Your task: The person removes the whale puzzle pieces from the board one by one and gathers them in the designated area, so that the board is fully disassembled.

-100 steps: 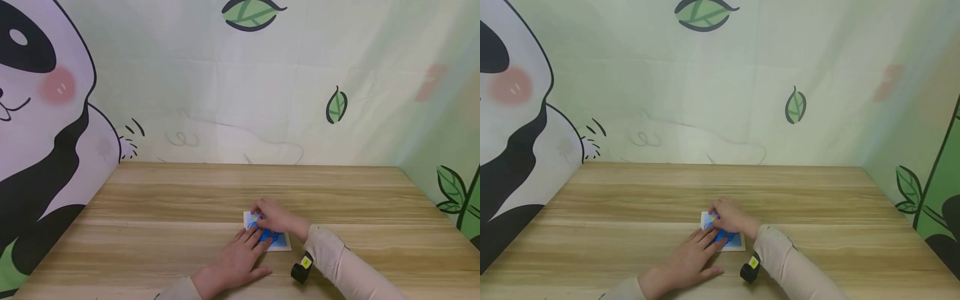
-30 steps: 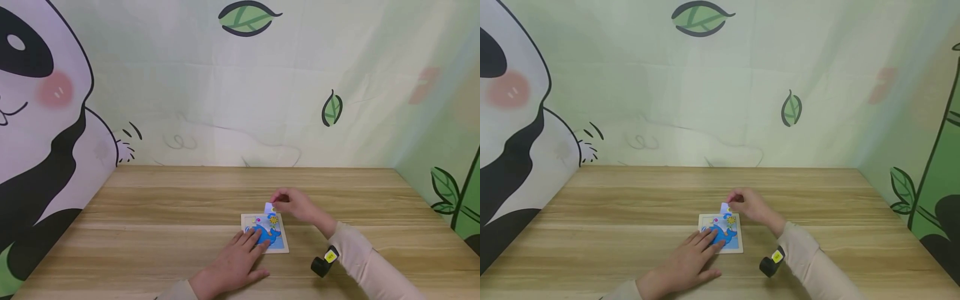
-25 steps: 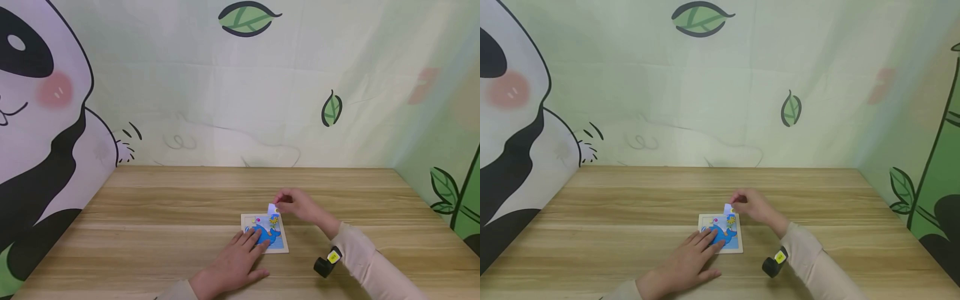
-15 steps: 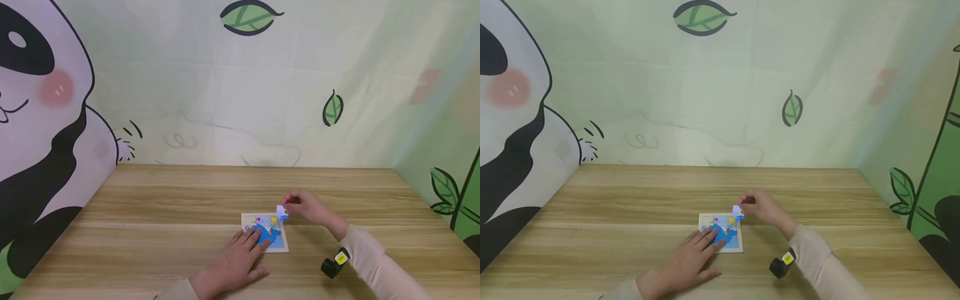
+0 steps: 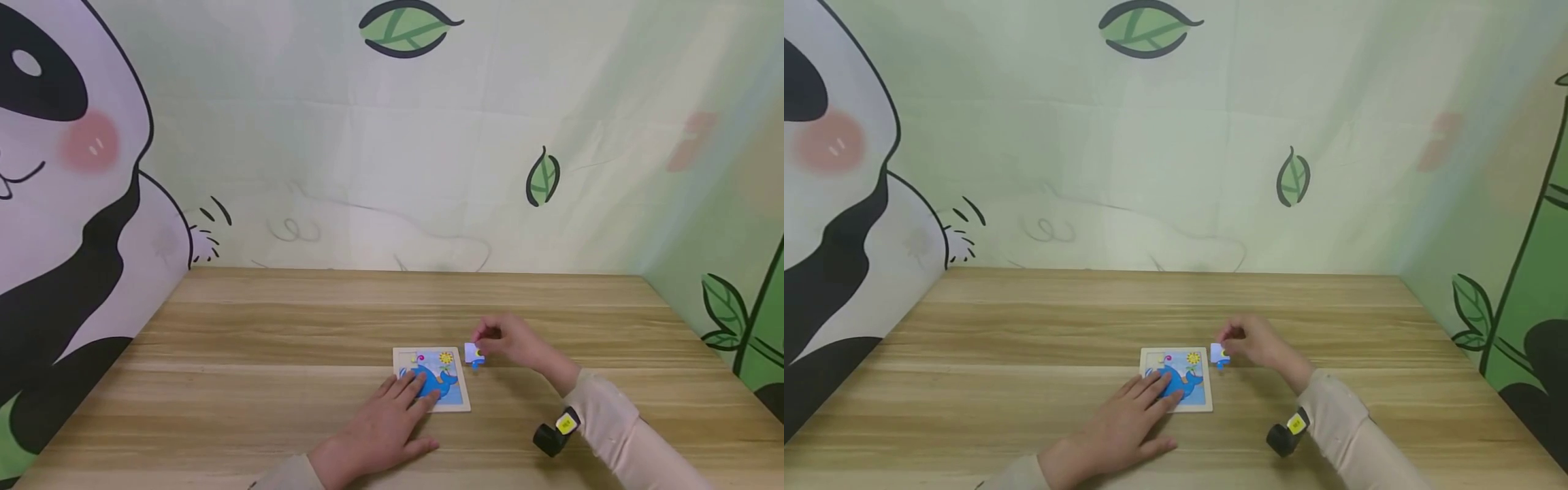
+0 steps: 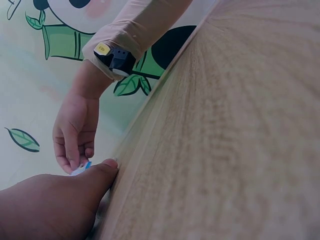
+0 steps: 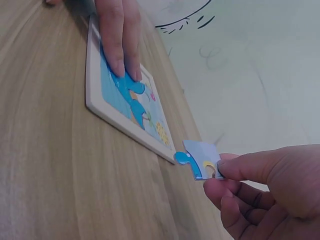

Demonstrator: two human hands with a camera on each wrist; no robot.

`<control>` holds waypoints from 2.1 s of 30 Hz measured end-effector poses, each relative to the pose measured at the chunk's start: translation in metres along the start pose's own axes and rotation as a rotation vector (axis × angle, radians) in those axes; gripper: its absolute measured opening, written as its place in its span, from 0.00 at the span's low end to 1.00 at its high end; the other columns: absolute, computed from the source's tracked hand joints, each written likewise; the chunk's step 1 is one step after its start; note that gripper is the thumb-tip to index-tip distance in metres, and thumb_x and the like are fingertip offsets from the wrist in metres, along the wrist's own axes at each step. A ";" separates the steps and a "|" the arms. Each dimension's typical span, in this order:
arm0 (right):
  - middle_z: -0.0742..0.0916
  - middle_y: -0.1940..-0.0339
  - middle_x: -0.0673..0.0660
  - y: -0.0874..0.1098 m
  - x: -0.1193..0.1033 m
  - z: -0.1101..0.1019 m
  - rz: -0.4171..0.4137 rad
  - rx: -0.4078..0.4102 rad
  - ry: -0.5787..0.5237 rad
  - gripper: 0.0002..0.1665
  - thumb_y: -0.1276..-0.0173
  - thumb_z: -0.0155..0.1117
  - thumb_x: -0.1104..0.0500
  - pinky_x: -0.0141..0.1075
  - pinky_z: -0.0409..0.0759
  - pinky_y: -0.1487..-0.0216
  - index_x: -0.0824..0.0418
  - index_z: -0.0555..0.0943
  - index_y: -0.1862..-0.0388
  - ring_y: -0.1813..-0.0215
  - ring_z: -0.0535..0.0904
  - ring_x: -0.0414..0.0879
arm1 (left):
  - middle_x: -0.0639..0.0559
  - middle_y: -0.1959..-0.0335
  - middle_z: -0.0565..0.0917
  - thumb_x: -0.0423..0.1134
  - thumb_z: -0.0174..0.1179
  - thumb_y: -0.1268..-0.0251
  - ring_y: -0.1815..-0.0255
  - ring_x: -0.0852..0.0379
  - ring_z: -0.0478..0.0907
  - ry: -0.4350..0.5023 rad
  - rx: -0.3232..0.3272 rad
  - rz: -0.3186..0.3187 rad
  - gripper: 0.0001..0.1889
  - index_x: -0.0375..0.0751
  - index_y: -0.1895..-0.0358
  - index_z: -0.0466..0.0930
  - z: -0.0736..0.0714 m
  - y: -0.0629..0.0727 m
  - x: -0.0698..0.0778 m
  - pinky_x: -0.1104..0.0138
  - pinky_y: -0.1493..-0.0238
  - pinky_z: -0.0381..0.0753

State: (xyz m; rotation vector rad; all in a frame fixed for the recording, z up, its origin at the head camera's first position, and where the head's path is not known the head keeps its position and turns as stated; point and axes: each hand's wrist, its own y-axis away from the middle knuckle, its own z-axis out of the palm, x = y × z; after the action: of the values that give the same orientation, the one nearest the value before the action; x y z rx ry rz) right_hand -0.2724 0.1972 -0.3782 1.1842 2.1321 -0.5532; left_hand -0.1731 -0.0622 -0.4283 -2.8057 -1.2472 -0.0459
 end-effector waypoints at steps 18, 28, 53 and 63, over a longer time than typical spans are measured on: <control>0.84 0.72 0.55 -0.001 0.020 0.001 0.055 -0.042 0.069 0.03 0.35 0.60 0.68 0.28 0.74 0.69 0.66 0.81 0.66 0.69 0.75 0.41 | 0.44 0.24 0.59 0.68 0.38 0.31 0.23 0.46 0.56 -0.008 0.014 0.009 0.36 0.51 0.26 0.59 0.004 -0.001 -0.002 0.50 0.26 0.59; 0.84 0.70 0.54 -0.003 0.023 0.006 0.088 -0.023 0.100 0.03 0.35 0.61 0.68 0.28 0.73 0.69 0.65 0.82 0.65 0.69 0.73 0.41 | 0.43 0.25 0.60 0.68 0.39 0.31 0.24 0.46 0.57 -0.020 0.020 0.015 0.36 0.51 0.26 0.59 0.003 -0.001 -0.002 0.50 0.26 0.60; 0.85 0.66 0.56 0.006 0.021 -0.002 0.066 0.110 0.099 0.06 0.34 0.63 0.61 0.29 0.75 0.65 0.63 0.82 0.62 0.65 0.76 0.42 | 0.44 0.27 0.64 0.67 0.43 0.32 0.26 0.46 0.61 -0.070 0.029 0.016 0.35 0.52 0.28 0.62 -0.009 -0.015 0.002 0.53 0.27 0.62; 0.86 0.67 0.58 0.004 0.015 0.001 -0.001 0.127 0.082 0.06 0.35 0.63 0.64 0.28 0.75 0.67 0.66 0.83 0.62 0.67 0.76 0.41 | 0.45 0.26 0.63 0.67 0.41 0.31 0.25 0.48 0.61 -0.080 0.021 0.018 0.35 0.53 0.27 0.60 -0.004 -0.018 0.006 0.54 0.26 0.61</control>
State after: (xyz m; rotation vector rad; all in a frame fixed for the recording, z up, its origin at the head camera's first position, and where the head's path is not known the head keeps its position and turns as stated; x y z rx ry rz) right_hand -0.2742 0.2074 -0.3892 1.2955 2.1939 -0.6592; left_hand -0.1822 -0.0456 -0.4227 -2.8270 -1.2310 0.0810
